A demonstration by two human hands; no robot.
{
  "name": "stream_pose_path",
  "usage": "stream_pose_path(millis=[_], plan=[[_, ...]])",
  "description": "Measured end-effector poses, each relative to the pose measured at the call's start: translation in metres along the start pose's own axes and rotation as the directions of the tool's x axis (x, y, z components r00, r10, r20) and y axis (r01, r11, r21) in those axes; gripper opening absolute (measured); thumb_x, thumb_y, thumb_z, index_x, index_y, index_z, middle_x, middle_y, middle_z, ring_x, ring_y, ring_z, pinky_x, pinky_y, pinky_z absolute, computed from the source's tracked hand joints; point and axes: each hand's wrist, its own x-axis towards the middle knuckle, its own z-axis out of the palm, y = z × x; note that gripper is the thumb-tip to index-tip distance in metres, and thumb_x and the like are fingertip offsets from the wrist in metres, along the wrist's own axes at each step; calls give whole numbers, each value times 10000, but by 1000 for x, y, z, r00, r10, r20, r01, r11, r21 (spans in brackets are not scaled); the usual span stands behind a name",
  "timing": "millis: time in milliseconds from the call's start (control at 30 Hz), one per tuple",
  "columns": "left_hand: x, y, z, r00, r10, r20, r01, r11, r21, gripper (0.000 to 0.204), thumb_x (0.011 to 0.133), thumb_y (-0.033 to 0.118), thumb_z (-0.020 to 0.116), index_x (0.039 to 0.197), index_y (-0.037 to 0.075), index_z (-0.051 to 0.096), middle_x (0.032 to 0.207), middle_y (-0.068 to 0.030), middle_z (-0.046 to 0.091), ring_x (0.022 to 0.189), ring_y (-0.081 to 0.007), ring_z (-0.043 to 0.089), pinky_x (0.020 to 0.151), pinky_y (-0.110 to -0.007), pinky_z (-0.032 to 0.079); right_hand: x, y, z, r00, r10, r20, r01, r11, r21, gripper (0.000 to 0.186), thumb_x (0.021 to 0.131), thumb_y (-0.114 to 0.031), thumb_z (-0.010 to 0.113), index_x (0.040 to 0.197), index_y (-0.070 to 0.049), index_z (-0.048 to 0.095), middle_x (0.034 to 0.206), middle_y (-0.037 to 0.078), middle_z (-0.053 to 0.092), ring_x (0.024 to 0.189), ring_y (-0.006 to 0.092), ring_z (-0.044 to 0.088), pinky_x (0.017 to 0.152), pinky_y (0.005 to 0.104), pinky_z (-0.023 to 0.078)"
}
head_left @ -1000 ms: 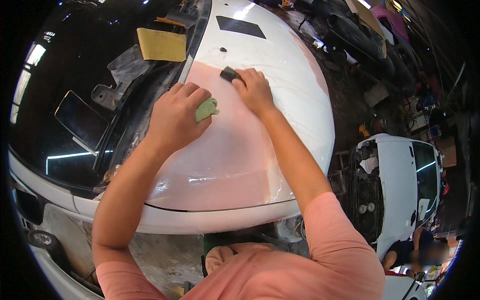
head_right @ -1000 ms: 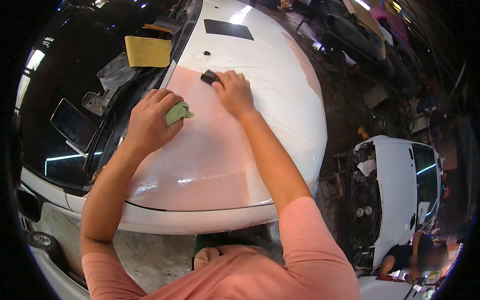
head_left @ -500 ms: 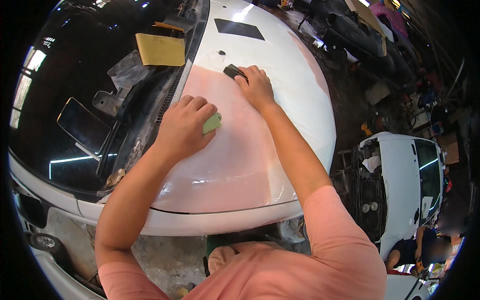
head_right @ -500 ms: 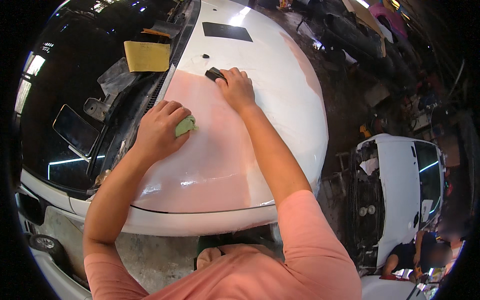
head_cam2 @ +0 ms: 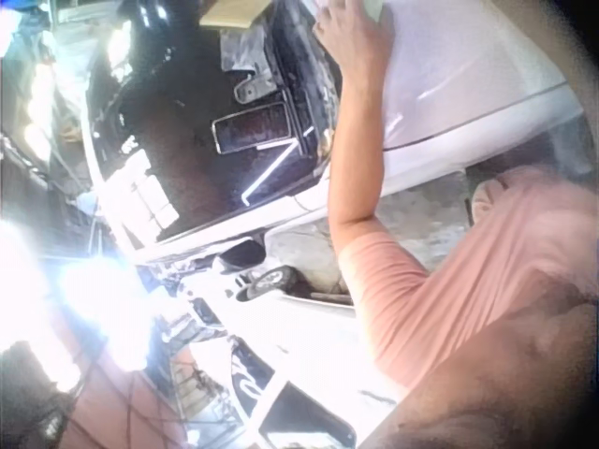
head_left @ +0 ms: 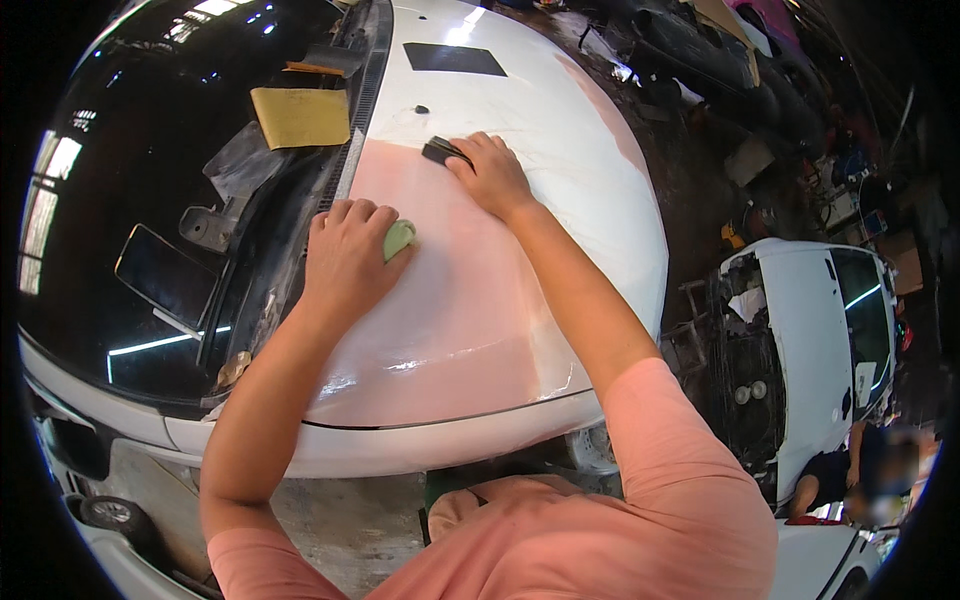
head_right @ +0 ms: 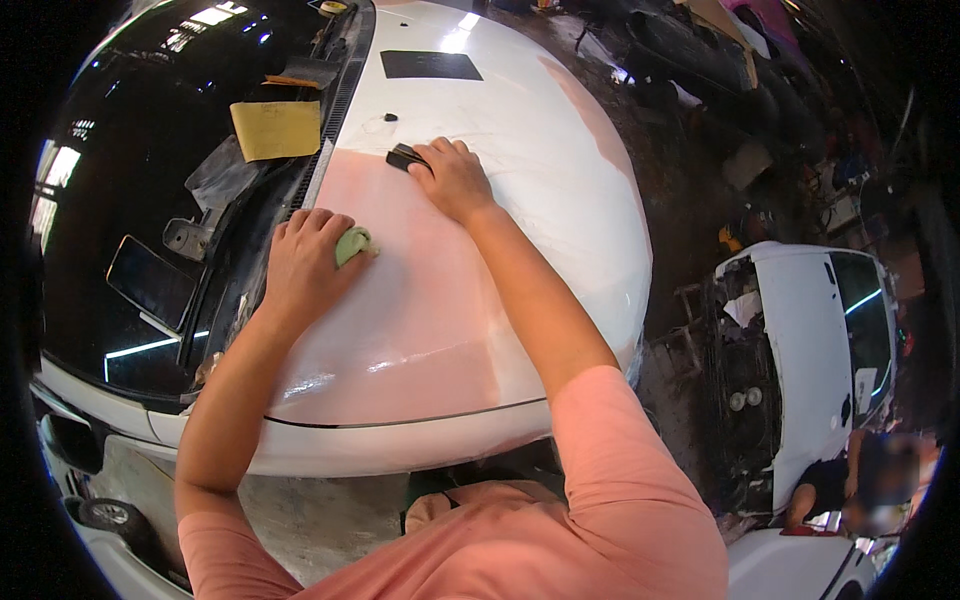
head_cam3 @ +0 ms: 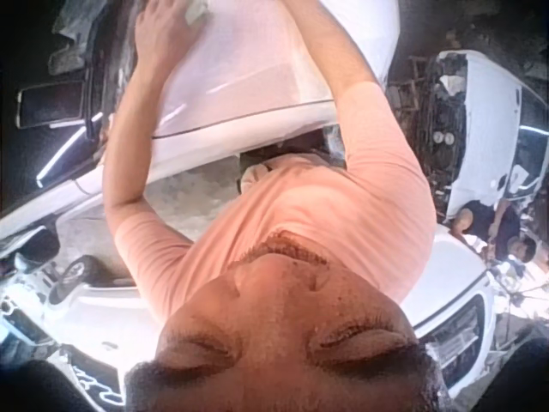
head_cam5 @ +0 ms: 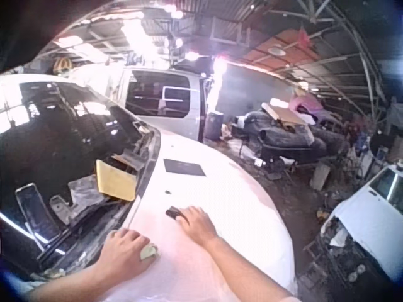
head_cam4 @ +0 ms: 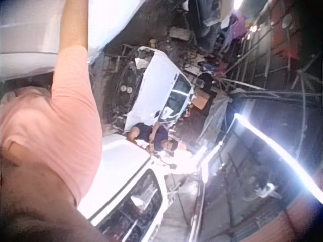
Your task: The person sands a section of a car hood using a sanding block and a cloth, frequently dipping the block into a bucket of water and wiping the surface.
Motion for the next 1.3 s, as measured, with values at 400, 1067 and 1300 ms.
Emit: stream_pose_path(millis=[400, 1067, 1300], plan=[[-4, 7, -4, 952, 255, -168, -238, 965, 112, 374, 951, 273, 739, 1252, 51, 735, 1442, -177, 618, 1489, -395, 479, 1266, -566, 331, -180, -110, -134, 939, -199, 282, 123, 956, 267, 433, 947, -242, 779, 1332, -58, 707, 1228, 106, 675, 1093, 321, 608, 1022, 442, 474], [27, 105, 96, 493, 675, 549, -657, 702, -274, 961, 1113, 704, 283, 1673, -76, 259, 1770, -258, 227, 1670, -347, 161, 1375, -464, 103, -296, -26, -122, 109, 986, -126, -141, 140, 980, 413, 1108, -428, 598, 1059, -26, 681, 891, -14, 555, 819, 115, 515, 743, 291, 444], [43, 136, 121, 487, 631, 604, -623, 736, -267, 883, 1139, 643, 282, 1699, -38, 221, 1786, -235, 195, 1681, -319, 122, 1379, -425, 90, -297, -27, -121, 101, 971, -218, -170, 232, 958, 432, 1108, -430, 598, 1059, -9, 685, 900, -5, 564, 851, 130, 518, 810, 300, 450]])
